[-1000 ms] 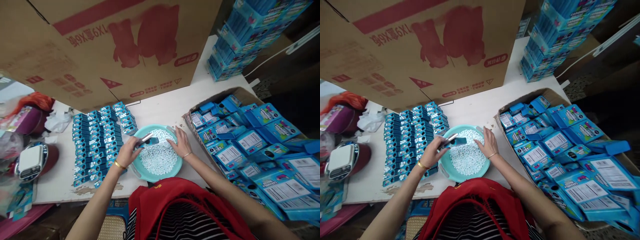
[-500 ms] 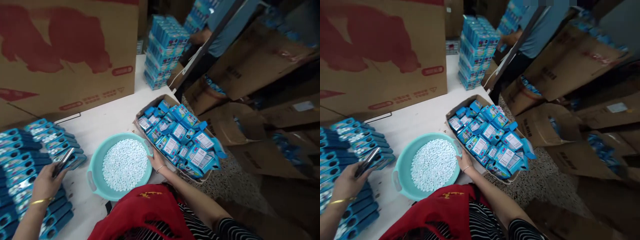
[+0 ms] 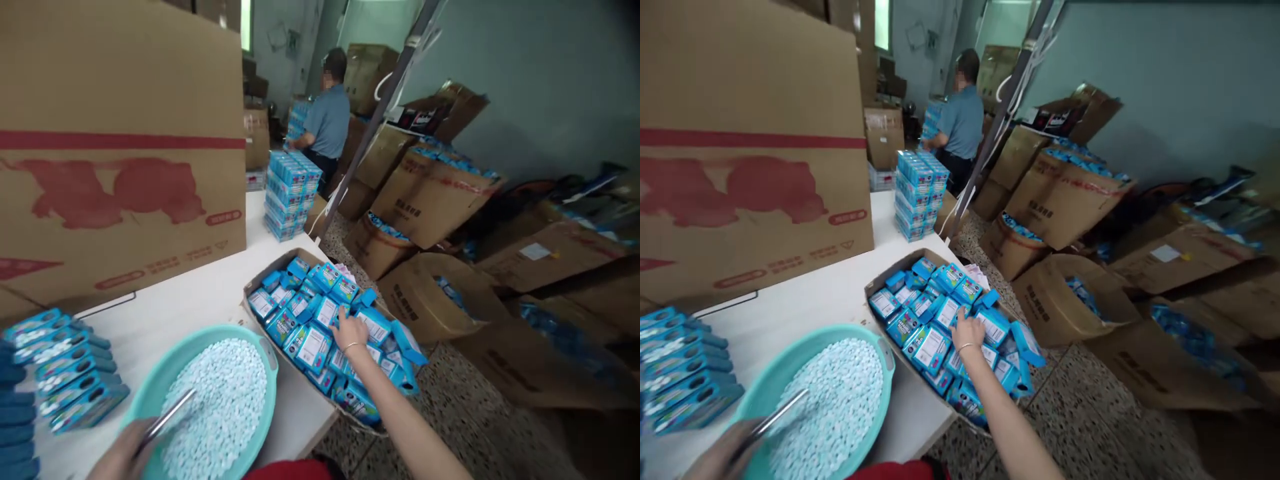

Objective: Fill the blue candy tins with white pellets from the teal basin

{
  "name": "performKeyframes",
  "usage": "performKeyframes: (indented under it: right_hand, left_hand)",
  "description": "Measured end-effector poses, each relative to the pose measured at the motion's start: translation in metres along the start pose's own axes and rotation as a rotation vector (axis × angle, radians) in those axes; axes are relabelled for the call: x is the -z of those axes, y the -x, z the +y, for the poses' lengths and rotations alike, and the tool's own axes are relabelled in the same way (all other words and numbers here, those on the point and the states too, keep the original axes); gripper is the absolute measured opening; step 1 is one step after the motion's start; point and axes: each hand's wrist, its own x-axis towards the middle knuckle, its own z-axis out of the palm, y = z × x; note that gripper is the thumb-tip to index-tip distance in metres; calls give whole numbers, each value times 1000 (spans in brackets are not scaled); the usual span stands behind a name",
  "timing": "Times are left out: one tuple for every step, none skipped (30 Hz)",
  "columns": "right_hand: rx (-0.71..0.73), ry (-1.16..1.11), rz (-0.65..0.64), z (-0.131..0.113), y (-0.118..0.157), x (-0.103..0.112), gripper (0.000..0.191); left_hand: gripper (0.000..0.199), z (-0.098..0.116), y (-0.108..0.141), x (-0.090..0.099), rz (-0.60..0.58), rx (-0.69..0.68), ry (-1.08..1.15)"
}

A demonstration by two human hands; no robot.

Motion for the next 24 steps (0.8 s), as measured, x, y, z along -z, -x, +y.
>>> performKeyframes:
  right_hand:
    - [12, -4, -12, -1, -1, -2, 47]
    - [15, -13, -19, -1, 0, -3, 46]
    - [15, -27, -38, 0, 1, -2, 45]
    - [5, -43, -58, 3, 3, -1, 44]
    - [-10, -65, -62, 7, 4, 1, 45]
    - [-7, -106, -49, 11, 5, 3, 46]
    - [27, -168, -14, 16, 6, 6, 49]
    - [59, -250, 32, 20, 8, 9, 54]
    - [84, -358, 82, 23, 12, 13, 61]
    - [115, -489, 126, 24, 19, 17, 66]
    - [144, -631, 160, 23, 28, 20, 70]
    - [175, -778, 178, 18, 39, 23, 69]
    - [210, -919, 176, 11, 51, 24, 65]
    - [248, -1046, 148, 1, 63, 24, 59]
    - [286, -1154, 95, -10, 75, 22, 53]
    - [324, -1243, 19, -23, 86, 18, 47]
    - [358, -1314, -66, -35, 96, 13, 44]
    - [386, -1365, -148, -47, 104, 7, 41]
    - [411, -1395, -215, -57, 111, 0, 39]
    - [432, -1406, -260, -65, 116, -6, 38]
    - [450, -1400, -280, -71, 119, -11, 37]
    - [467, -1384, -281, -75, 120, -16, 37]
    - [480, -1362, -268, -78, 120, -21, 37]
    - [490, -1337, -247, -79, 118, -24, 36]
  left_hand:
    - [23, 21, -1, -1, -73, 12, -3]
    - [25, 39, -4, -2, -140, 45, -32]
    - [27, 55, -9, -3, -204, 87, -86]
    - [30, 66, -16, -6, -253, 145, -167]
    - [33, 72, -23, -11, -305, 181, -239]
    - [36, 74, -30, -17, -320, 221, -273]
    - [37, 73, -37, -25, -335, 247, -299]
    - [38, 71, -41, -34, -354, 243, -308]
    - [37, 68, -44, -43, -368, 236, -308]
    - [36, 68, -45, -51, -386, 215, -299]
    - [34, 68, -44, -59, -403, 187, -283]
    - [33, 70, -42, -66, -421, 158, -262]
    - [32, 73, -39, -73, -440, 129, -236]
    - [32, 77, -35, -78, -457, 103, -208]
    - [31, 81, -30, -84, -476, 80, -176]
    - [31, 86, -26, -89, -495, 58, -143]
    - [31, 90, -22, -93, -514, 40, -107]
    - [32, 93, -19, -97, -529, 24, -69]
    - [33, 96, -17, -100, -542, 12, -32]
    - [34, 98, -16, -101, -550, 6, 3]
    - [36, 99, -16, -101, -552, 6, 35]
    - [37, 99, -16, -99, -550, 11, 61]
    - [37, 98, -16, -95, -546, 18, 81]
    - [35, 97, -16, -88, -537, 22, 102]
